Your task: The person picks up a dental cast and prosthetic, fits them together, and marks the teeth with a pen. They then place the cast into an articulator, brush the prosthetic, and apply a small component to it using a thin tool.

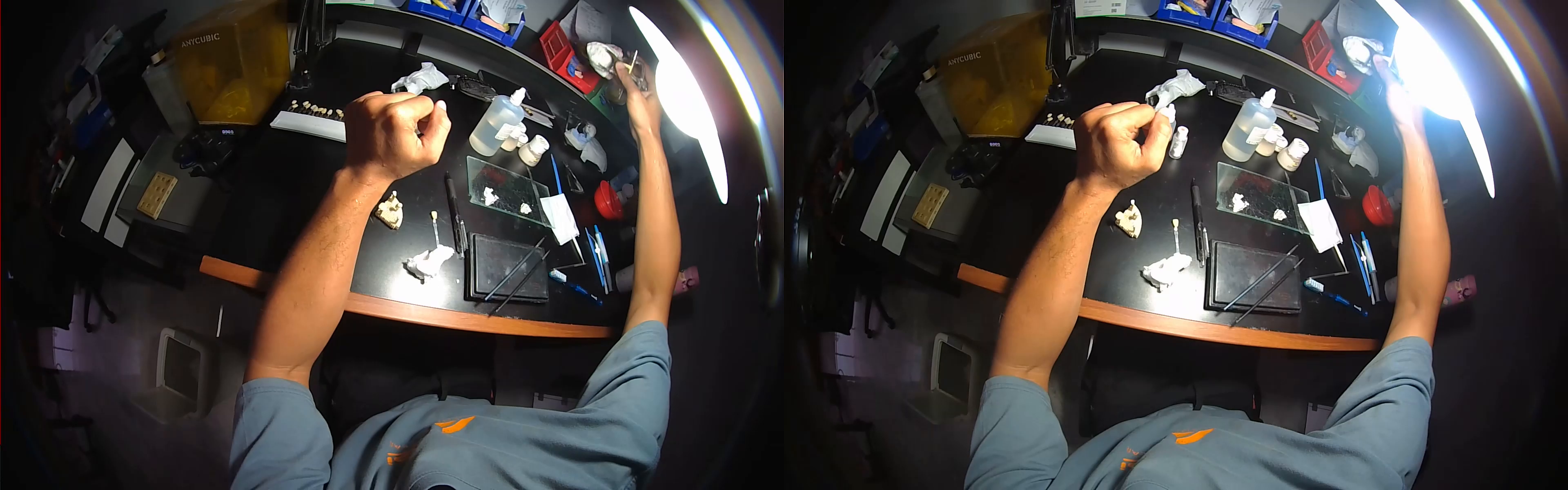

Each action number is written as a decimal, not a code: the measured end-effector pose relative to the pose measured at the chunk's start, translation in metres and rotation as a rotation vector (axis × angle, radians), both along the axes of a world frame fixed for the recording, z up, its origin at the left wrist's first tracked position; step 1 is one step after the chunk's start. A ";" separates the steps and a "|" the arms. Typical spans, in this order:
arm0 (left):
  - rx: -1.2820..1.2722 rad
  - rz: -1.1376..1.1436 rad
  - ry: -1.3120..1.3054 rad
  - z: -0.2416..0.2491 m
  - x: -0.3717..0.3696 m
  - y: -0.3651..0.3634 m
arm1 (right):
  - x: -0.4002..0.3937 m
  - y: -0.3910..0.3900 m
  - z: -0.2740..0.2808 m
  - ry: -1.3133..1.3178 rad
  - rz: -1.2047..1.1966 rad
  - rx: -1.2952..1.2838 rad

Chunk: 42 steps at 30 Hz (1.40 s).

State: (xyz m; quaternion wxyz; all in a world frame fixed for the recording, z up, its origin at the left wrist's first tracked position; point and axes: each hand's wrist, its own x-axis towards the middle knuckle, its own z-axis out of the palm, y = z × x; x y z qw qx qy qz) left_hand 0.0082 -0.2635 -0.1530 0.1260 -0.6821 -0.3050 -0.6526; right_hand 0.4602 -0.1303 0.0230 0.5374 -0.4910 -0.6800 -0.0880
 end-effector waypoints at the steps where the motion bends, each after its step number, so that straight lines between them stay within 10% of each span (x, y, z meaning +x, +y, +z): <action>1: -0.008 -0.008 -0.003 0.001 -0.001 -0.001 | -0.008 -0.020 -0.007 0.075 0.083 -0.031; 12: -0.250 -0.152 -0.011 0.001 0.008 -0.009 | -0.059 -0.197 -0.105 0.961 0.838 -0.595; 19: -0.684 -0.818 -0.007 -0.005 0.018 -0.010 | -0.118 -0.232 -0.140 1.278 0.931 -0.931; 25: -0.858 -1.128 0.049 0.002 0.044 -0.042 | -0.154 -0.227 -0.151 1.253 1.005 -1.030; 42: -0.452 -0.882 -0.146 0.001 0.054 -0.038 | -0.166 -0.202 -0.126 1.101 1.072 -1.295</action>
